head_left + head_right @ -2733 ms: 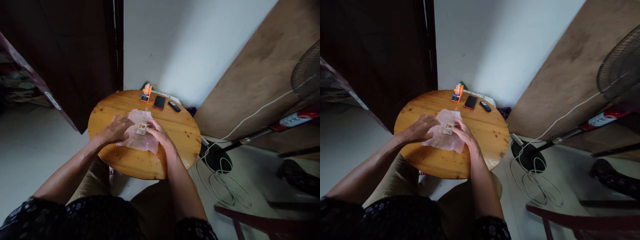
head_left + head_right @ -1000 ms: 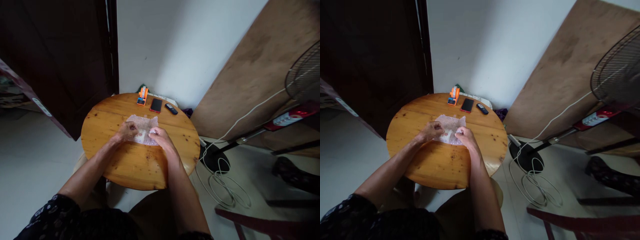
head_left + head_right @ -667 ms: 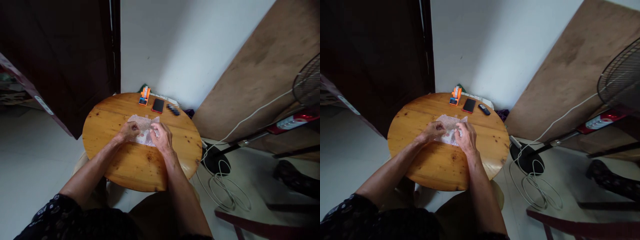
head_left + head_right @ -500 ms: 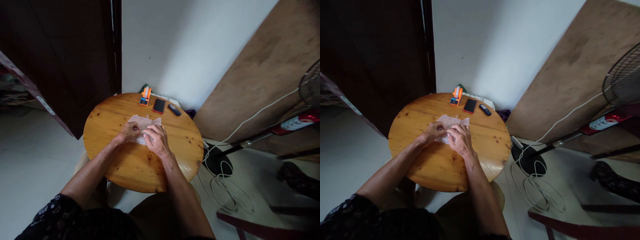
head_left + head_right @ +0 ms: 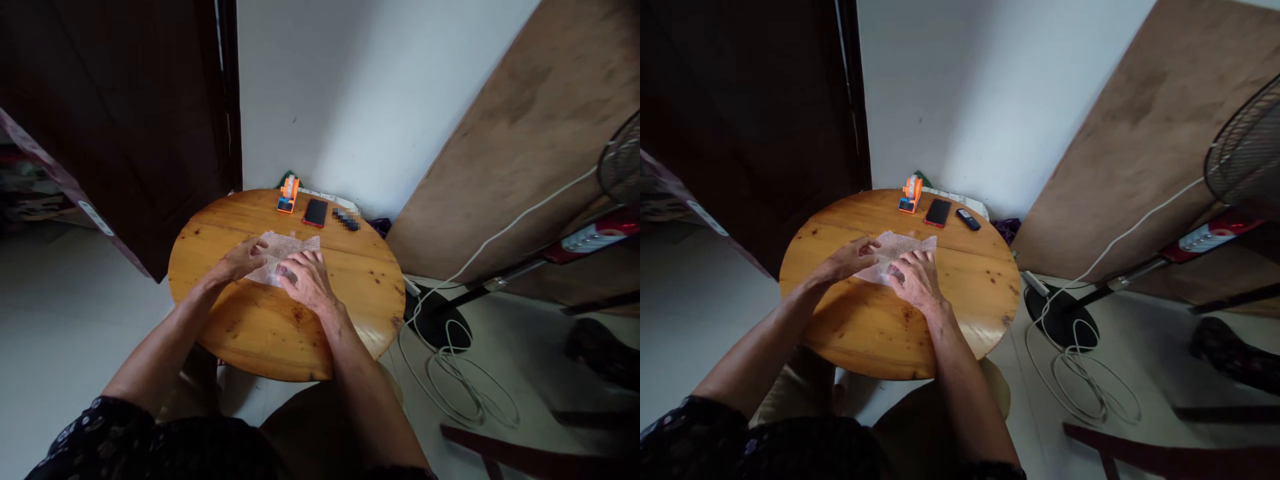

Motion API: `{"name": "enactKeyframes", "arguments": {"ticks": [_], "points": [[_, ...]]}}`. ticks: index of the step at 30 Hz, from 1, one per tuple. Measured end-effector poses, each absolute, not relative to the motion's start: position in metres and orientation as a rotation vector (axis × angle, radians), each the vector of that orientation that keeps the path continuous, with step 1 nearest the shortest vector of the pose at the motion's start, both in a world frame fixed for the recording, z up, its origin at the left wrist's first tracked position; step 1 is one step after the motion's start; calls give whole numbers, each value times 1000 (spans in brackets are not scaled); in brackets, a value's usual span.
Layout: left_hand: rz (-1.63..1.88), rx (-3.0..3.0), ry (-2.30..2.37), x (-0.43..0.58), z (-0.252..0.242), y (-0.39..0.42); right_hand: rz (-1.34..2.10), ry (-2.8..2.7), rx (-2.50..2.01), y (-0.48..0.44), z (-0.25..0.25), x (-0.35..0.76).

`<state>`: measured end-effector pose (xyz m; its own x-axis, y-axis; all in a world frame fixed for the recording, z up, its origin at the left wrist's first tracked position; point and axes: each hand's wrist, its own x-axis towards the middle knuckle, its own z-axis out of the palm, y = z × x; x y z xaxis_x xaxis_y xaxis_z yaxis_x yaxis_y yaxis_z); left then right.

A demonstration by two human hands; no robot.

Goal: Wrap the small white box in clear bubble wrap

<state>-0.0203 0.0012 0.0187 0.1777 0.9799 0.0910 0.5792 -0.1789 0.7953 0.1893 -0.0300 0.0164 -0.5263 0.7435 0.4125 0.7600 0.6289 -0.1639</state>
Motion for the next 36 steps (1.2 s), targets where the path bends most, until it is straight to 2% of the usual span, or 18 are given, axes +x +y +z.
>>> {"name": "enactKeyframes", "arguments": {"ticks": [6, 11, 17, 24, 30, 36], "points": [[669, 1897, 1745, -11, 12, 5, -134, -2472, -1183, -33, 19, 188], [782, 1881, 1902, -33, 11, -1, -173, -2504, -1184, -35, 20, 185], [628, 1425, 1754, -57, 15, -7, -196, -2521, -1199, -33, 19, 183], [476, 1472, 1743, -41, 17, 2, -213, -2527, -1245, -37, 22, 180], [457, 1447, 1656, -34, 20, 6, -191, -2525, -1264, -38, 22, 179], [609, 1407, 1694, -14, 33, -1, -209, -2523, -1239, -37, 21, 178]]}}
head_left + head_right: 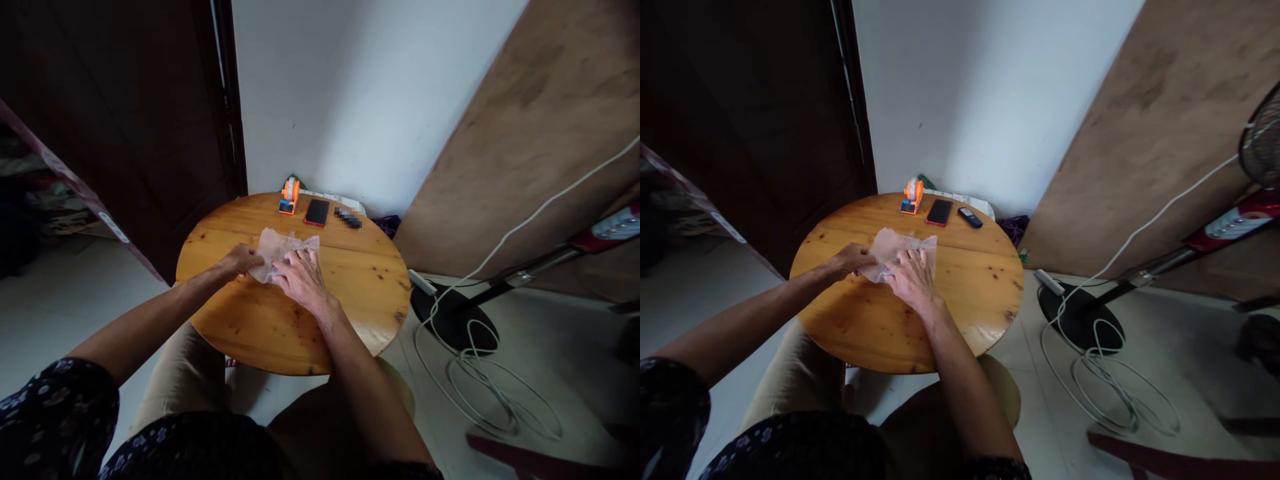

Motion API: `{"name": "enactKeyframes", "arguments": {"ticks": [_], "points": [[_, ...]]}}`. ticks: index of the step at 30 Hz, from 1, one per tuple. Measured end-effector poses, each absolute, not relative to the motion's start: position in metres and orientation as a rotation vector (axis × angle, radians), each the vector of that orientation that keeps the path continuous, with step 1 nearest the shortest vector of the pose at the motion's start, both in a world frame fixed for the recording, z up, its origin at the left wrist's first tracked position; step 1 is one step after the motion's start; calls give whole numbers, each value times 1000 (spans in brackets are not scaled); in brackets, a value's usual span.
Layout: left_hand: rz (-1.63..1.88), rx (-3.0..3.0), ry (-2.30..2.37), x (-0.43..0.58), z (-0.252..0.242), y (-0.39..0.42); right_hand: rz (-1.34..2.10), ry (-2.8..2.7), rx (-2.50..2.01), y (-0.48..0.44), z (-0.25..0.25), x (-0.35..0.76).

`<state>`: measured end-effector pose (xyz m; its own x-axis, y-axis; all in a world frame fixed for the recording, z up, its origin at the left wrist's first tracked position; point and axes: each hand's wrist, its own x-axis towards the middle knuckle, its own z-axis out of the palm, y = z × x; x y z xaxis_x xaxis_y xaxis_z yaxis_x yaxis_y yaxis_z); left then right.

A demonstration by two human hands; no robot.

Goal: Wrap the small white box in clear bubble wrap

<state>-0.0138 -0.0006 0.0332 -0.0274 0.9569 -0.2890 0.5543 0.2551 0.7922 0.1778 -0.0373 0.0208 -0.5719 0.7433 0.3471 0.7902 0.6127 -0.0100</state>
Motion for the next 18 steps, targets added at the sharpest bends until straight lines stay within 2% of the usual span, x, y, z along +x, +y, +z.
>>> {"name": "enactKeyframes", "arguments": {"ticks": [7, 13, 18], "points": [[602, 1423, 1532, 5, 48, -10, -193, -2470, -1232, -38, 19, 176], [529, 1715, 1397, 0, 46, -14, 5, -2376, -1218, -34, 20, 179], [907, 2328, 1411, 4, 13, -15, 219, -2290, -1216, -28, 22, 194]]}}
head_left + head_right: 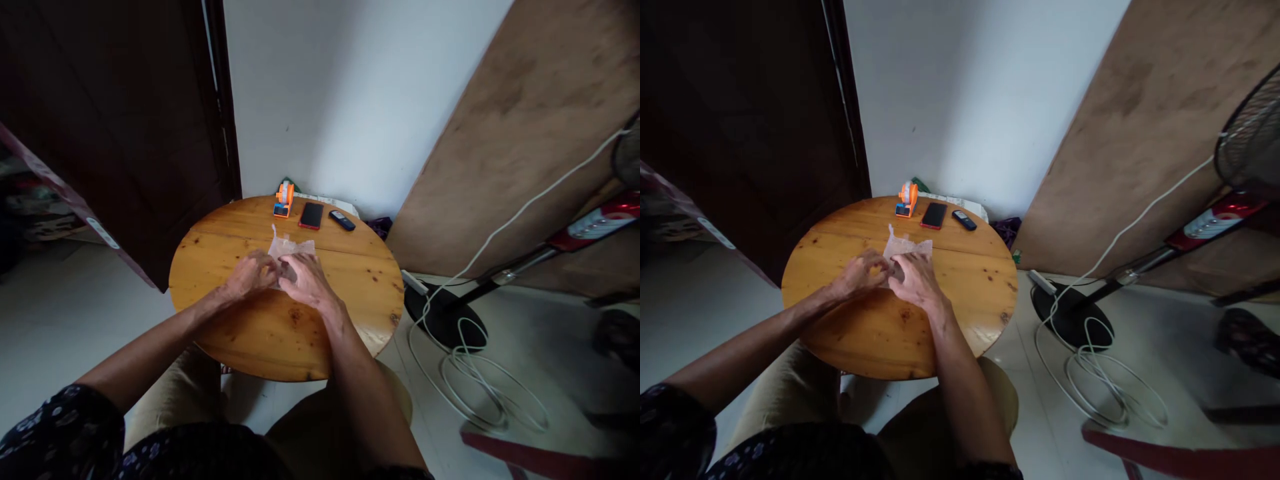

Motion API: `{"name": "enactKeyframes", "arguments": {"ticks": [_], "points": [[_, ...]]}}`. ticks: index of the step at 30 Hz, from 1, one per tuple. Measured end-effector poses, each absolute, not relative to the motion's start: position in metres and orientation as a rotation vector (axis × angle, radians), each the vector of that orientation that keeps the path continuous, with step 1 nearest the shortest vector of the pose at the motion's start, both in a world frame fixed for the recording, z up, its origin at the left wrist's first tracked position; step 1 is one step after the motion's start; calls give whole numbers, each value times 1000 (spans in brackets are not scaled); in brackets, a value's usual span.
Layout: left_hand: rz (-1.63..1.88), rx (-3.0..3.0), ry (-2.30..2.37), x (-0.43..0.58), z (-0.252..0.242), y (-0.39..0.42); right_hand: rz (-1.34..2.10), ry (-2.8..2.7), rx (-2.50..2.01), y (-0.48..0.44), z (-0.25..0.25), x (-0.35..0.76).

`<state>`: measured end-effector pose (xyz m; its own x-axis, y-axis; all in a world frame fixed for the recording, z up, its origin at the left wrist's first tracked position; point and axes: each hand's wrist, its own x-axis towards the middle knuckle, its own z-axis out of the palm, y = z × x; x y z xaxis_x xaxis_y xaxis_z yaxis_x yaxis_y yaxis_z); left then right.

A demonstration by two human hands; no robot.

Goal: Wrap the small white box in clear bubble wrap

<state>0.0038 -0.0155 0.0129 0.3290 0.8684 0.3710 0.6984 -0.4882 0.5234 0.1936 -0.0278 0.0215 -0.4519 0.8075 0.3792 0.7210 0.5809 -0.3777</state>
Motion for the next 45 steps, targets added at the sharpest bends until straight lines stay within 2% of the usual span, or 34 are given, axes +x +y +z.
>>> {"name": "enactKeyframes", "arguments": {"ticks": [3, 8, 13, 18, 27, 32, 37, 45], "points": [[1136, 2476, 1266, 7, -8, -16, 292, -2183, -1218, -23, 21, 206], [1251, 2507, 1105, 11, -29, -16, 328, -1900, -1401, -12, 16, 221], [1190, 2506, 1118, 13, -32, -16, 501, -1636, -1697, -5, 14, 231], [1097, 2477, 1199, 17, -25, -21, 591, -1607, -1946, -25, 11, 251], [1001, 2499, 1314, 22, -11, -28, 640, -1429, -1965, -30, -10, 227], [1009, 2499, 1319, 23, -9, -28, 754, -1255, -1713, -21, -23, 207], [995, 2514, 1332, 26, -8, -28, 571, -1328, -1679, -26, -17, 196], [931, 2462, 1266, 28, -3, -27, 602, -1372, -1602, -26, -3, 172]]}}
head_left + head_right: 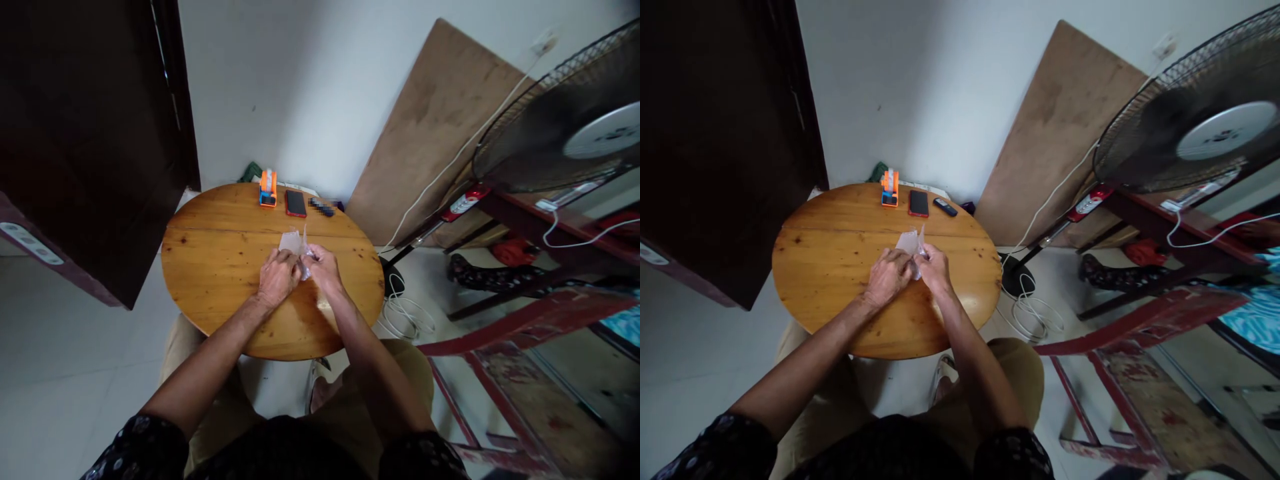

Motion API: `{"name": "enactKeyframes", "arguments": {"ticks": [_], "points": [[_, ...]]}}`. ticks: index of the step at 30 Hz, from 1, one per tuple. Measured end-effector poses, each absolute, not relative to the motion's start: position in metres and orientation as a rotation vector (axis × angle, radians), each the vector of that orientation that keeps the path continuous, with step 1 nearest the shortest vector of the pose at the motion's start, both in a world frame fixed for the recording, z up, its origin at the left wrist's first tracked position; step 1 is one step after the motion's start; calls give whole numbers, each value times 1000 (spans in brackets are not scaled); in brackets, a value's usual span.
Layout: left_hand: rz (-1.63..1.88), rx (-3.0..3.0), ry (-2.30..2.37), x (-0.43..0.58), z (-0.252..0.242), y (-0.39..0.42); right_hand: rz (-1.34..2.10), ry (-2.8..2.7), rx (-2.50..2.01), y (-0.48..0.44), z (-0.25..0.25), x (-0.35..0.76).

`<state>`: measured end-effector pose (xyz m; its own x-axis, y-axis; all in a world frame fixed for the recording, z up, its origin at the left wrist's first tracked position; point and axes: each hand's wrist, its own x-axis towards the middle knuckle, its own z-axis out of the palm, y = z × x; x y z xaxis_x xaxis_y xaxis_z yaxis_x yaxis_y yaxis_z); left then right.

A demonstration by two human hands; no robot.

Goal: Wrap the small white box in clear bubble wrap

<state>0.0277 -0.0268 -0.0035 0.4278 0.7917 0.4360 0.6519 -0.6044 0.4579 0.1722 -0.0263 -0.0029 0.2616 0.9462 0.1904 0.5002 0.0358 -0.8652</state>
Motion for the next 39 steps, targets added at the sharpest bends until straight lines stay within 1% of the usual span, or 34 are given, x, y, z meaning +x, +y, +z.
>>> {"name": "enactKeyframes", "arguments": {"ticks": [5, 10, 12, 15, 18, 20, 22, 26, 29, 33, 37, 39], "points": [[967, 2260, 1240, 29, -3, -28, 703, -1358, -1625, -36, 4, 166], [1020, 1853, 1199, 29, -4, -25, 904, -1515, -1574, -50, 20, 173], [1017, 1646, 1158, 27, -3, -22, 893, -1656, -1543, -51, 25, 175], [1018, 1466, 1143, 24, -2, -18, 725, -1903, -1586, -49, 30, 171], [1018, 1548, 1226, 22, -3, -19, 442, -2071, -1730, -49, 35, 160], [1019, 1664, 1300, 23, -4, -20, 342, -2124, -1770, -49, 37, 156], [1020, 1757, 1346, 26, -6, -20, 395, -2141, -1720, -48, 40, 159], [989, 1820, 1365, 32, -10, -19, 701, -1987, -1559, -40, 39, 181], [996, 1841, 1371, 34, -12, -20, 668, -1814, -1496, -31, 30, 196], [1092, 1964, 1354, 32, -12, -25, 679, -1799, -1468, -18, 9, 197], [1014, 2197, 1298, 28, -9, -29, 749, -1767, -1414, -8, -6, 194], [977, 2258, 1293, 26, -8, -30, 705, -1655, -1390, -4, -7, 198]]}}
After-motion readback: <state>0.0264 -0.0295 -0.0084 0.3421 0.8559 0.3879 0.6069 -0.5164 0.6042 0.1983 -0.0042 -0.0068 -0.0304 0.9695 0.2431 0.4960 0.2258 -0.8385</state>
